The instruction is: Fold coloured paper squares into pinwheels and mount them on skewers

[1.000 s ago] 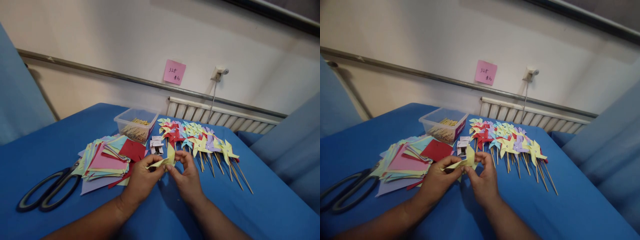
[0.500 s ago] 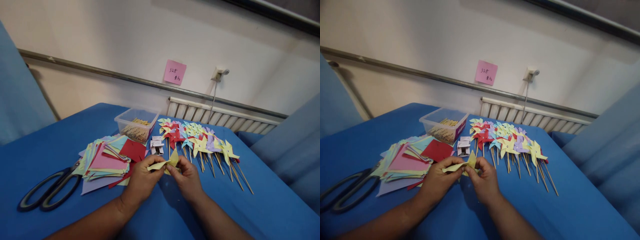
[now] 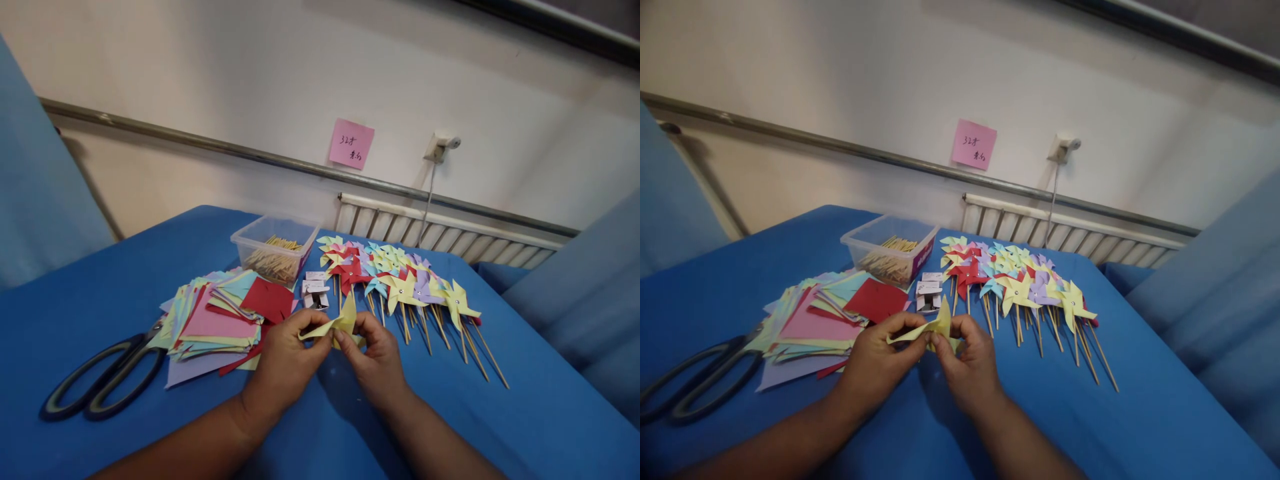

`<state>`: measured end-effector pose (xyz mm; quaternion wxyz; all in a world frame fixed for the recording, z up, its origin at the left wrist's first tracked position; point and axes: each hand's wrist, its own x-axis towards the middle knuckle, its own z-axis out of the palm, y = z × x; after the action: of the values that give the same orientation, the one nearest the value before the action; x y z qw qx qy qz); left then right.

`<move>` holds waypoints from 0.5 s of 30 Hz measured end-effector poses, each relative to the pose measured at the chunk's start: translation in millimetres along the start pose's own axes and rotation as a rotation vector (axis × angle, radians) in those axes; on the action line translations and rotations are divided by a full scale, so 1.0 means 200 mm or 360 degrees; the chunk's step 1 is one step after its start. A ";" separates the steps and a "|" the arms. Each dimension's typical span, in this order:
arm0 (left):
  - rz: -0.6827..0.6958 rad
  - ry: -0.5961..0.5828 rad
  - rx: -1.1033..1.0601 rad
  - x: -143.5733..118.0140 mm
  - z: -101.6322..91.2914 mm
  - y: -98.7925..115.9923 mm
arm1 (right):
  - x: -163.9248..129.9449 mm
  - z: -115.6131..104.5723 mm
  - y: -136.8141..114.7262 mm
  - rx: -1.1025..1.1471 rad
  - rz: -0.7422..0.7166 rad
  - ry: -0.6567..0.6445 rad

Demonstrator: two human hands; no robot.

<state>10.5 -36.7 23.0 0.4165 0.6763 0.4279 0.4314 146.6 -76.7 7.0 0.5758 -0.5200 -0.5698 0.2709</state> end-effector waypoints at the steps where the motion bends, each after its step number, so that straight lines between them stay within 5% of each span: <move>1: 0.0011 0.0001 0.0016 0.00 0.00 0.00 | 0.00 0.00 0.00 0.0013 0.0004 -0.0001; 15: 0.0097 0.0011 0.0066 -0.01 -0.01 0.03 | -0.01 0.01 0.01 0.0044 0.0018 0.0048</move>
<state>10.3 -41.2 28.9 0.3874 0.6960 0.4174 0.4374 144.6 -77.7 4.3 0.5899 -0.5193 -0.5543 0.2741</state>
